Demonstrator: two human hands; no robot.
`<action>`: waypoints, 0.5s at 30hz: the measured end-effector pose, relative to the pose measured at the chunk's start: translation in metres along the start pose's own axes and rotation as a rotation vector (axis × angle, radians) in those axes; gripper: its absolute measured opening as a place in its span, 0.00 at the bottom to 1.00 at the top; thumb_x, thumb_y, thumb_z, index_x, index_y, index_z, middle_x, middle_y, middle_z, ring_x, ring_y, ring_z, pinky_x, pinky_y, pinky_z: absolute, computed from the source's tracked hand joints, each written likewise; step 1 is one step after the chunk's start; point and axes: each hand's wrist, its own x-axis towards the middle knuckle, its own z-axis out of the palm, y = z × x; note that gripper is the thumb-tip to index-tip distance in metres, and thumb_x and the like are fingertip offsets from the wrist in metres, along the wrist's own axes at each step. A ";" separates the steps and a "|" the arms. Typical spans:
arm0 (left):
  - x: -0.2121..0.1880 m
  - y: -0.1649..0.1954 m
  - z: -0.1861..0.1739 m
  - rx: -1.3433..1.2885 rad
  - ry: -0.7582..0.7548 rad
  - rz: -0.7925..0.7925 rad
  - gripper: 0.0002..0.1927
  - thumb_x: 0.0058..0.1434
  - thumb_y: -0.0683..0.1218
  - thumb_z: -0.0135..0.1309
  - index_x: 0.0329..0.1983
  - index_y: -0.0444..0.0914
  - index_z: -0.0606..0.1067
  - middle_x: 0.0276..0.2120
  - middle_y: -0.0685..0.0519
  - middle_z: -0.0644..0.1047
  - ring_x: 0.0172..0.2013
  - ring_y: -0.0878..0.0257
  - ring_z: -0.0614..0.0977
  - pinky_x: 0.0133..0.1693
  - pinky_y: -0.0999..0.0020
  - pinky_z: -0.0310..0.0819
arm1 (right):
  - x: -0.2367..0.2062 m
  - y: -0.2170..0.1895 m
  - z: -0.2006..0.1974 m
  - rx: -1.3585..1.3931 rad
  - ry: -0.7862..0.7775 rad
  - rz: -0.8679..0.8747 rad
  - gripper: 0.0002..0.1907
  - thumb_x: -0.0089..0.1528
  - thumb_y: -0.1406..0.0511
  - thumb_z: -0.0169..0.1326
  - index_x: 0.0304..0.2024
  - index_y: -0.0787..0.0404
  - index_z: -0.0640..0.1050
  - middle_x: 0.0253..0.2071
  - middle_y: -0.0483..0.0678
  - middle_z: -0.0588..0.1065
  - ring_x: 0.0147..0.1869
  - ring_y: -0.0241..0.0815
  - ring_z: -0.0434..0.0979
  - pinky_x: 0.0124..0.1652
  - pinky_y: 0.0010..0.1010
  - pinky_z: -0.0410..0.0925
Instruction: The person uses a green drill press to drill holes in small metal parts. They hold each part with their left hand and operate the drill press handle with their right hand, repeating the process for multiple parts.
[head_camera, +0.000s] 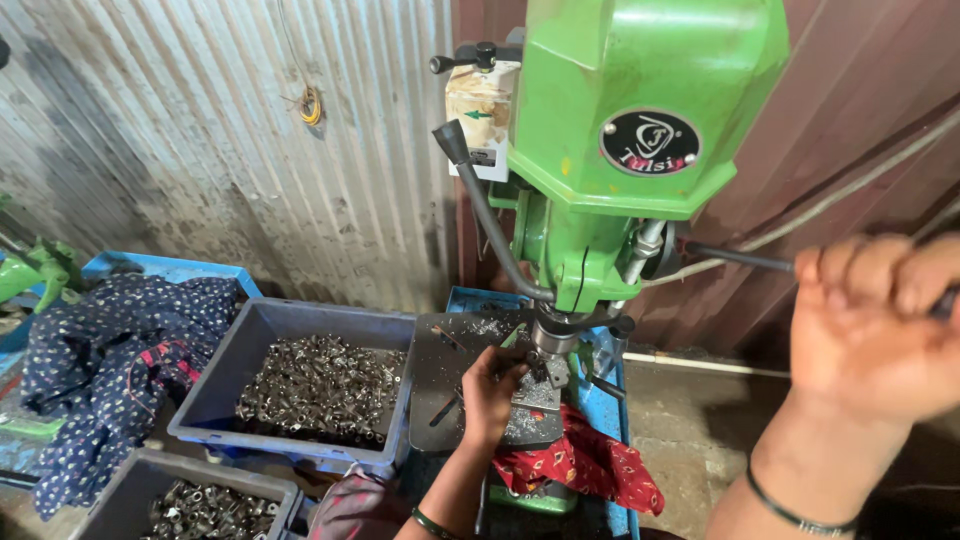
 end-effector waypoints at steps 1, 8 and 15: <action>0.000 -0.001 0.000 -0.033 -0.005 -0.007 0.09 0.60 0.33 0.59 0.43 0.32 0.79 0.34 0.54 0.82 0.34 0.71 0.78 0.37 0.75 0.72 | -0.016 0.000 -0.001 -0.023 -0.008 -0.030 0.20 0.67 0.55 0.43 0.24 0.58 0.61 0.18 0.44 0.59 0.28 0.40 0.55 0.44 0.36 0.62; 0.005 0.003 -0.001 -0.081 -0.040 -0.022 0.09 0.59 0.32 0.60 0.43 0.32 0.79 0.34 0.54 0.82 0.35 0.71 0.78 0.37 0.74 0.73 | -0.063 0.016 -0.011 -0.032 0.006 -0.142 0.20 0.65 0.56 0.42 0.23 0.60 0.61 0.18 0.46 0.60 0.29 0.42 0.55 0.43 0.38 0.63; 0.005 0.001 -0.005 -0.034 -0.053 0.059 0.09 0.58 0.32 0.61 0.41 0.31 0.78 0.36 0.54 0.81 0.37 0.71 0.78 0.42 0.75 0.73 | -0.062 0.018 -0.010 -0.036 -0.027 -0.173 0.20 0.65 0.55 0.44 0.24 0.59 0.60 0.17 0.46 0.61 0.28 0.42 0.56 0.47 0.38 0.64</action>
